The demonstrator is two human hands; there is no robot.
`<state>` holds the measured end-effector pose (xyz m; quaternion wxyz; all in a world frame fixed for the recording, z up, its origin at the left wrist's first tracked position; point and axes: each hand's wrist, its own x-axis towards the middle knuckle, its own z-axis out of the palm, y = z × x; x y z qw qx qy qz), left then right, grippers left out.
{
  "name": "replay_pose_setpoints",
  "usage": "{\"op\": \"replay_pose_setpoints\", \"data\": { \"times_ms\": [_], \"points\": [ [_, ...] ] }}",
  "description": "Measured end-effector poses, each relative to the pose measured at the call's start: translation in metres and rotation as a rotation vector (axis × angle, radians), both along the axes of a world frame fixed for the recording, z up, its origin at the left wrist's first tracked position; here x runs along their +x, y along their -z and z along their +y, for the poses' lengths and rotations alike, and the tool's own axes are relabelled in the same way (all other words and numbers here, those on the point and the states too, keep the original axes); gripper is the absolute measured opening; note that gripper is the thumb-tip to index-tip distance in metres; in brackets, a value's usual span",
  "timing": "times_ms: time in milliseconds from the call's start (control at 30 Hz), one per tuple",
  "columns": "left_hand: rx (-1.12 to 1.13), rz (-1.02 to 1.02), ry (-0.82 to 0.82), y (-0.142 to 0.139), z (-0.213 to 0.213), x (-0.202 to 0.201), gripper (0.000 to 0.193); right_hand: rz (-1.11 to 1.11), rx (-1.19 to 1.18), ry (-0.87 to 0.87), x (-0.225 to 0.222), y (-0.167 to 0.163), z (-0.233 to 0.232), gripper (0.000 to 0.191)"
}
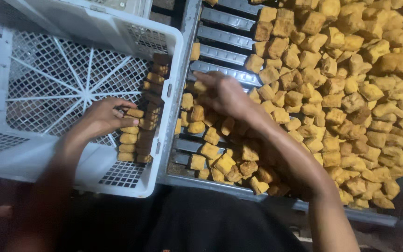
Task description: The person picks up fried tofu pieces one at a time from slatted metal racks and arranges them in neat rows inside a white plastic basket, occasionally gathering several pieces in one hand before placing them. The basket gradually fills with orderly rows of tofu as the racks are cleared.
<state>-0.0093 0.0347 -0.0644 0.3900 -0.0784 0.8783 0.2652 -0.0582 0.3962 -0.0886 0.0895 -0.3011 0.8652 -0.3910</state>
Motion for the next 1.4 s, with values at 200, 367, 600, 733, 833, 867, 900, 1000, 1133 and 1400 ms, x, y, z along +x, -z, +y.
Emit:
{"op": "replay_pose_setpoints", "data": {
  "times_ms": [200,367,600,733,833,867,900,1000,1133,1400],
  "points": [
    [0.049,0.051,0.030,-0.002,-0.004,0.000,0.058,-0.167,0.272,0.353,0.005,-0.032,0.043,0.063],
    [0.030,0.003,0.013,-0.012,-0.002,-0.001,0.055,0.026,0.249,0.300,0.056,-0.008,0.026,0.077],
    [0.001,0.047,0.023,-0.020,0.001,0.003,0.054,0.238,-0.065,0.171,0.023,0.006,0.031,0.075],
    [0.002,0.050,0.021,-0.013,-0.004,0.005,0.053,-0.098,0.166,-0.011,0.014,0.010,0.020,0.089],
    [0.094,0.156,0.073,-0.007,-0.009,0.005,0.055,-0.258,0.401,-0.025,0.006,0.005,0.019,0.084],
    [0.084,0.149,0.062,-0.006,-0.010,0.006,0.054,-0.297,0.439,-0.026,0.005,0.002,0.017,0.078],
    [0.077,0.137,0.051,-0.006,-0.011,0.005,0.054,-0.272,0.343,0.043,0.002,-0.004,0.020,0.085],
    [0.102,0.186,0.084,-0.007,-0.012,0.003,0.052,-0.292,-0.039,0.232,-0.004,-0.020,0.022,0.102],
    [0.075,0.181,0.100,-0.011,-0.009,-0.001,0.052,-0.290,-0.292,0.362,0.017,-0.033,0.024,0.115],
    [0.040,0.142,0.091,-0.019,-0.007,-0.001,0.053,0.161,-0.226,0.185,0.048,0.002,0.026,0.109]
  ]
}}
